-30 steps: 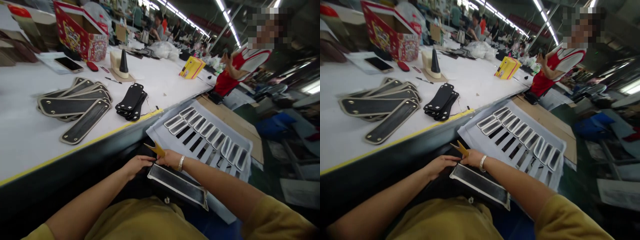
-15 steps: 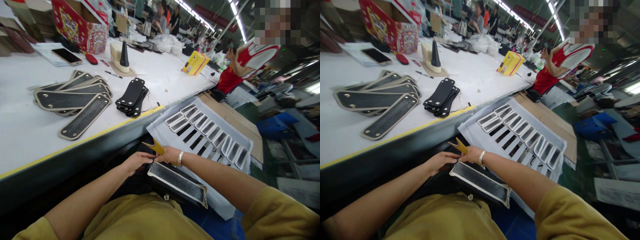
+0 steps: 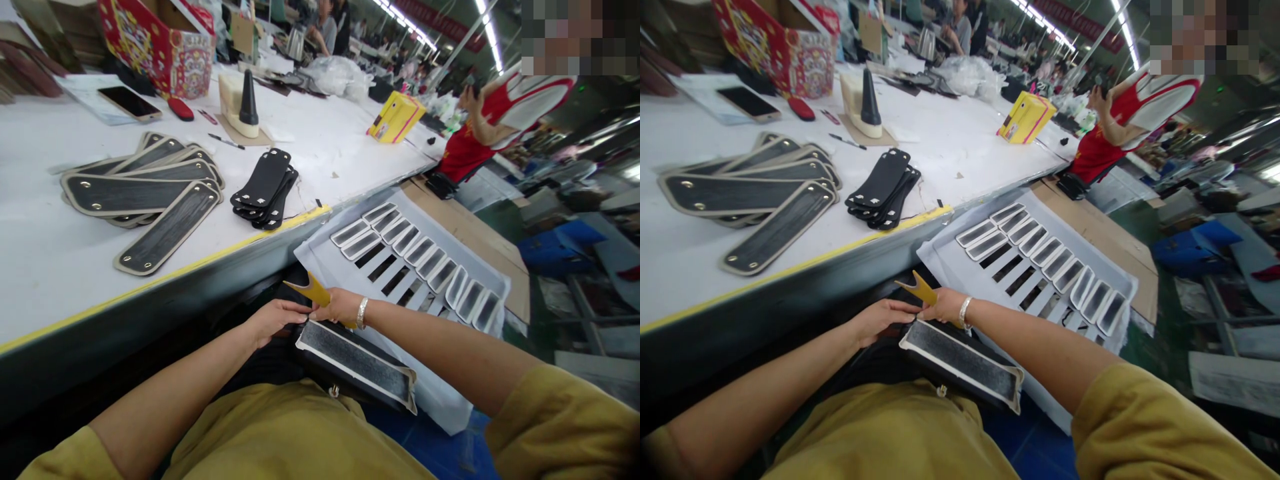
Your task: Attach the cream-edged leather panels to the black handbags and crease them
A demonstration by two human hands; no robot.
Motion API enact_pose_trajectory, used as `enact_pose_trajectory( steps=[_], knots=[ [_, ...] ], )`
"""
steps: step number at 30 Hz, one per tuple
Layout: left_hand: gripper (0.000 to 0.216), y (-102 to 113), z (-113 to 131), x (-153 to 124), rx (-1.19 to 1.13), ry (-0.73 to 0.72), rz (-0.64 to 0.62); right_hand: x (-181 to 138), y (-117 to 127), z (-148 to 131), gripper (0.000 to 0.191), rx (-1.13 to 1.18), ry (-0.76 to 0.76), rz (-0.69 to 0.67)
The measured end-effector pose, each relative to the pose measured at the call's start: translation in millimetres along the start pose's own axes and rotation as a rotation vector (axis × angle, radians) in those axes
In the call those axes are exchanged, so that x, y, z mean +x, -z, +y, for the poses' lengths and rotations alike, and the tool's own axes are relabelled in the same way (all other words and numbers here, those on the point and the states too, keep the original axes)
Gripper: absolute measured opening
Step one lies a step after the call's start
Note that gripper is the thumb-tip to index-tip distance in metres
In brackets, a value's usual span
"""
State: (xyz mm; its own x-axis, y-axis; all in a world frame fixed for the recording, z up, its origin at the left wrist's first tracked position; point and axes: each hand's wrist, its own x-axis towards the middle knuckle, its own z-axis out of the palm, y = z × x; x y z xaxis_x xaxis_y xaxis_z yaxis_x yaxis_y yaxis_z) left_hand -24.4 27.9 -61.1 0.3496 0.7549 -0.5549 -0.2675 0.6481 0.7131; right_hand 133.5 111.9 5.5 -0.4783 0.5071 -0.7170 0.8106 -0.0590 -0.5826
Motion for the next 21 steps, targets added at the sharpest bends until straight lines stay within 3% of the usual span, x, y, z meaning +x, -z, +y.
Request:
enact_pose_trajectory(
  steps=[7,13,21],
  knots=[
    [0.038,0,2,1,0.006,0.018,0.014,0,0,-2,0.015,-0.016,-0.011,0.014],
    [0.039,-4,4,-1,-0.005,0.009,0.050,-6,-5,-6,0.014,-0.289,0.033,0.139],
    [0.034,-16,9,-8,-0.023,-0.032,0.121,-9,-18,-11,0.016,-0.460,-0.031,0.258]
  ],
)
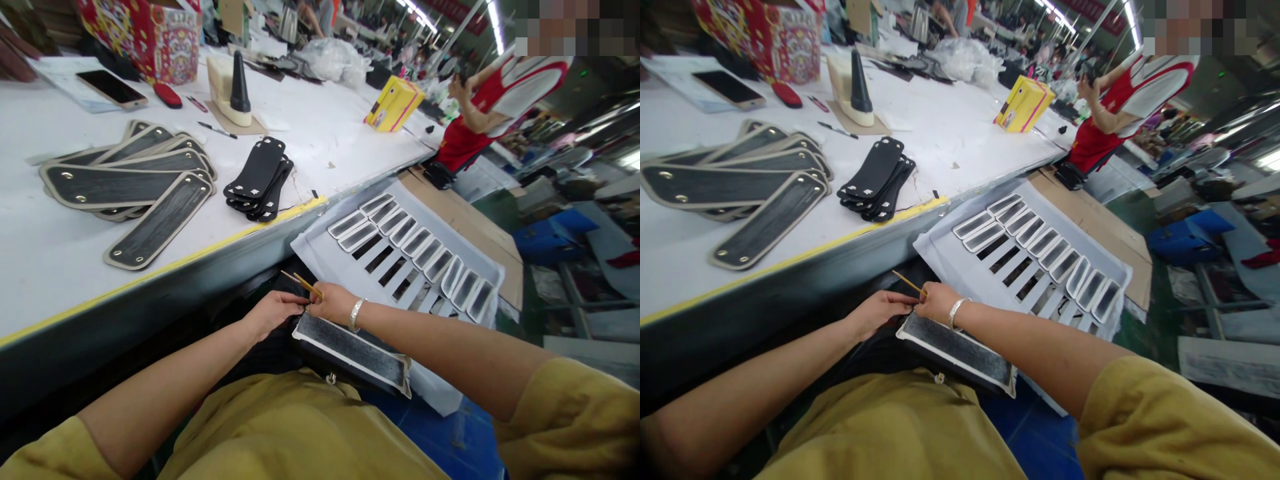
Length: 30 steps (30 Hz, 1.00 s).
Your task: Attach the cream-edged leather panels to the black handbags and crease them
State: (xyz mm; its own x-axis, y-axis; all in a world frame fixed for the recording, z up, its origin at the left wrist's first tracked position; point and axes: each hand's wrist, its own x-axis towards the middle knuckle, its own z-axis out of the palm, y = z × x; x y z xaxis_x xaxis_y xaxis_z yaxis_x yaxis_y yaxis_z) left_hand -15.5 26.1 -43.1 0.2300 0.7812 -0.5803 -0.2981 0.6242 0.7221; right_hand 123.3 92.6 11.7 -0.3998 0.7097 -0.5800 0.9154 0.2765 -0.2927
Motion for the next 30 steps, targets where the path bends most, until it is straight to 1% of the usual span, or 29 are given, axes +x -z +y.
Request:
enact_pose_trajectory(
  steps=[6,10,13,16,20,24,27,28,30],
  knots=[
    [0.030,-4,-10,5,-0.039,-0.088,0.019,0,-4,-11,0.021,-0.093,-0.011,0.000],
    [0.032,-5,-16,-1,-0.087,-0.152,-0.011,-11,-8,-20,0.024,-0.157,0.001,0.049],
    [0.037,-2,-20,-8,-0.125,-0.158,-0.029,-20,-8,-21,0.022,-0.202,-0.002,0.079],
    [0.040,1,-24,-9,-0.139,-0.144,-0.008,-21,-4,-19,0.020,-0.232,-0.011,0.067],
    [0.041,6,-21,-2,-0.075,-0.147,0.000,-16,-2,-20,0.019,-0.248,0.005,0.047],
    [0.038,10,-14,4,0.048,-0.147,0.004,-19,-11,-23,0.021,-0.252,0.033,0.103],
    [0.035,12,-8,7,0.145,-0.137,0.010,-23,-16,-13,0.021,-0.183,0.076,0.153],
    [0.034,12,-7,8,0.177,-0.131,0.015,-25,-15,-7,0.020,-0.106,0.089,0.154],
    [0.031,12,-3,9,0.235,-0.114,0.027,-26,-11,8,0.018,0.141,0.106,0.158]
  ],
)
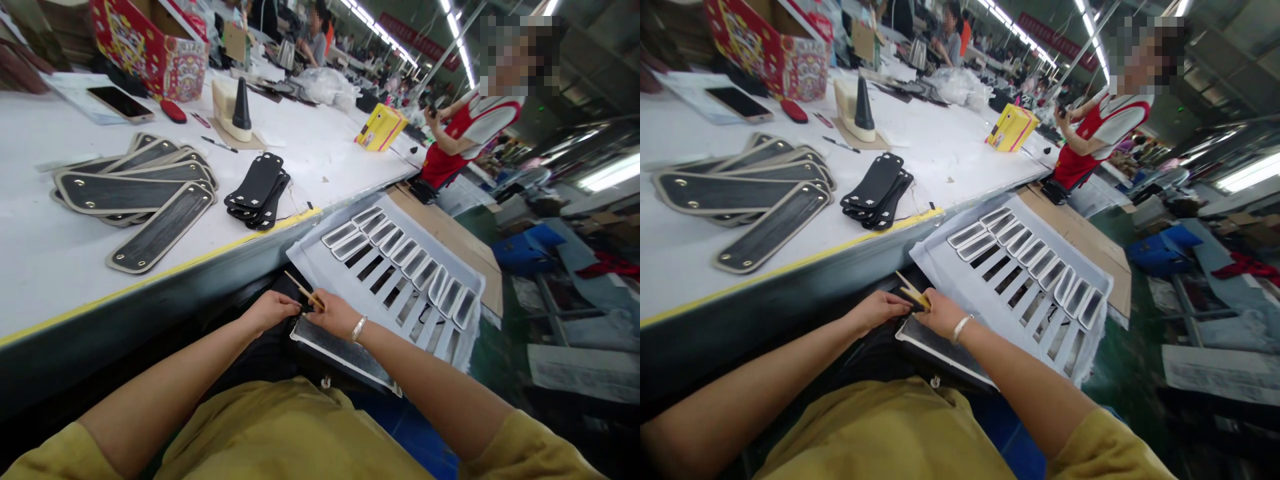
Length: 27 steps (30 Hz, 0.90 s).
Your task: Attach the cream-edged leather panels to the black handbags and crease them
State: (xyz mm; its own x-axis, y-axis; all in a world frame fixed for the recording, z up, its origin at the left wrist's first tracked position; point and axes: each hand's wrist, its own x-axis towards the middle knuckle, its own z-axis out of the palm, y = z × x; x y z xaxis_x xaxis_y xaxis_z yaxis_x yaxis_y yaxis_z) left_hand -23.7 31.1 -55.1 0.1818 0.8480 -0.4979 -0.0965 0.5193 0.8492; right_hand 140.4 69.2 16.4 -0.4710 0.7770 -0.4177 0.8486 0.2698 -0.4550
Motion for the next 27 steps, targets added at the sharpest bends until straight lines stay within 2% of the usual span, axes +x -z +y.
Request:
enact_pose_trajectory(
  steps=[4,7,12,20,23,27],
  knots=[
    [0.031,3,9,1,0.071,0.051,-0.023,-1,11,22,0.021,0.542,0.036,0.155],
    [0.032,6,18,2,0.117,0.087,-0.079,1,8,27,0.027,0.788,0.097,0.218],
    [0.026,7,36,10,0.244,0.111,-0.148,3,-1,20,0.031,0.916,0.121,0.189],
    [0.029,8,51,20,0.364,0.137,-0.325,-5,-1,20,0.028,1.247,0.042,0.161],
    [0.026,3,53,21,0.466,0.116,-0.290,-6,-1,18,0.030,1.337,0.014,0.166],
    [0.024,-5,58,15,0.705,0.016,-0.199,-3,0,10,0.032,1.353,0.038,0.172]
  ],
)
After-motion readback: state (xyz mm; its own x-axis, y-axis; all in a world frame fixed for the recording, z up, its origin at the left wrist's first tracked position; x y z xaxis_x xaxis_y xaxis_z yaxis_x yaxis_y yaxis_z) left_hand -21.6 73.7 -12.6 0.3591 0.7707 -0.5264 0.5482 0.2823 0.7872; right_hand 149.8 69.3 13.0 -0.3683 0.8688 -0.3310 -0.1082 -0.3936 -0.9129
